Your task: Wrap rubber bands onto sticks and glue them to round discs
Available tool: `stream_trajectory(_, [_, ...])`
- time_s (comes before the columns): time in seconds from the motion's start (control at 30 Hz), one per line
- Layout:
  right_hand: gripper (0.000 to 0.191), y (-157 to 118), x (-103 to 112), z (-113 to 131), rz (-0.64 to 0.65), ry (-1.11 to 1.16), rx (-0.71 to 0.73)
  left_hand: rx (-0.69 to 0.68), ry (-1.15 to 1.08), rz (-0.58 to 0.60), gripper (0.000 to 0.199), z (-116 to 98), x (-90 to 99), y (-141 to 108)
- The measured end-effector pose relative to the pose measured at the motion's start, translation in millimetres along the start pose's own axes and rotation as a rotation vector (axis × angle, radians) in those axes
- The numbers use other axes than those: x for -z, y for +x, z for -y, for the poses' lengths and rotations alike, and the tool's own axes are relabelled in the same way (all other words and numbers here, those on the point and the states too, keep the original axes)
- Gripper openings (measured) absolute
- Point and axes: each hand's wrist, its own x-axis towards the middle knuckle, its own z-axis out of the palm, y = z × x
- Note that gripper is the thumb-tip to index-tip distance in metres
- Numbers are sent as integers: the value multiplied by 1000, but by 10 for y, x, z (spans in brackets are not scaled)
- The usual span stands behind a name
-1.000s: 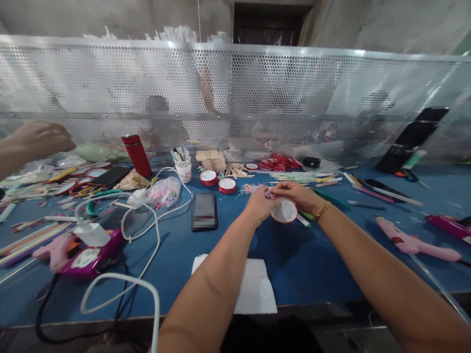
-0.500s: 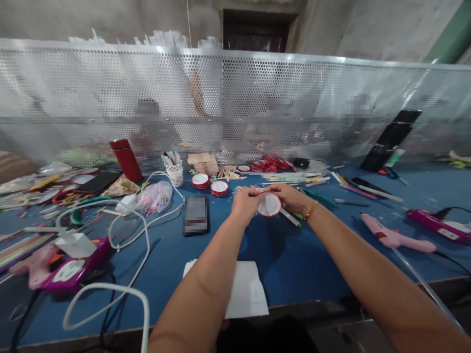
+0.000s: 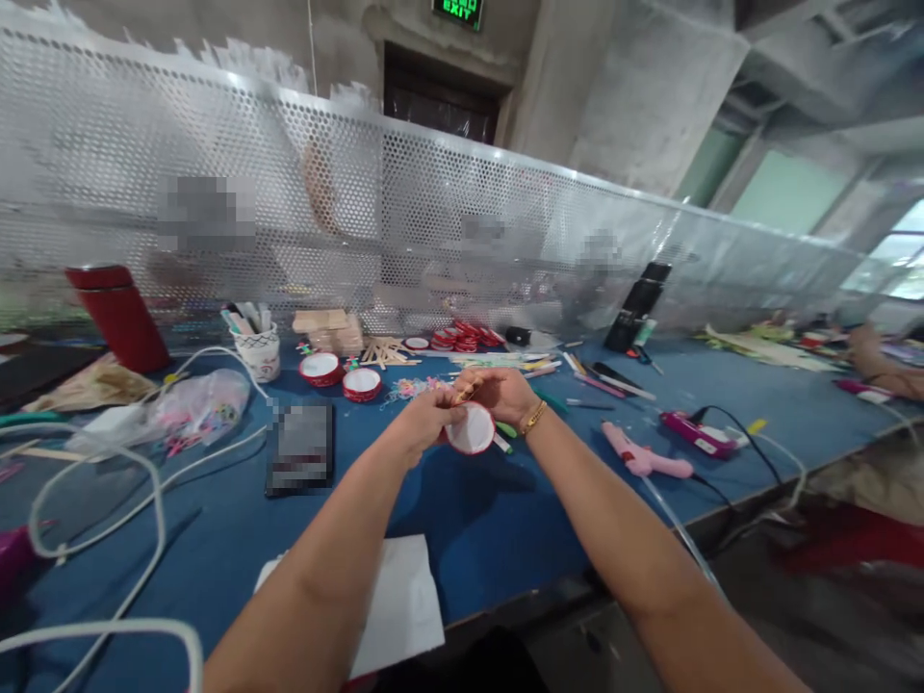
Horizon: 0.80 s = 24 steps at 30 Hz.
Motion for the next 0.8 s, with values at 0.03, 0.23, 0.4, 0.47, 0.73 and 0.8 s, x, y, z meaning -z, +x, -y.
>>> stream_trajectory(0.03, [20, -10, -11, 22, -7, 34, 29, 20, -3, 7, 26, -13, 3, -4])
stream_trajectory(0.23, [20, -120, -146, 164, -138, 24, 135, 33, -44, -1, 24, -47, 2, -18])
stream_trajectory(0.4, [16, -112, -134, 133, -141, -115, 161, 16, -52, 17, 24, -19, -6, 2])
stream_trajectory(0.47, [31, -81, -129, 88, -129, -164, 144, 13, -47, 13, 24, -20, -16, -7])
stream_trajectory(0.73, [46, -2, -78, 33, -176, -205, 134, -41, 0, -268, 13, -92, 29, -7])
stream_trajectory(0.8, [47, 4, -35, 17, -199, -246, 184, -65, 2, -349, 10, -114, 72, 18])
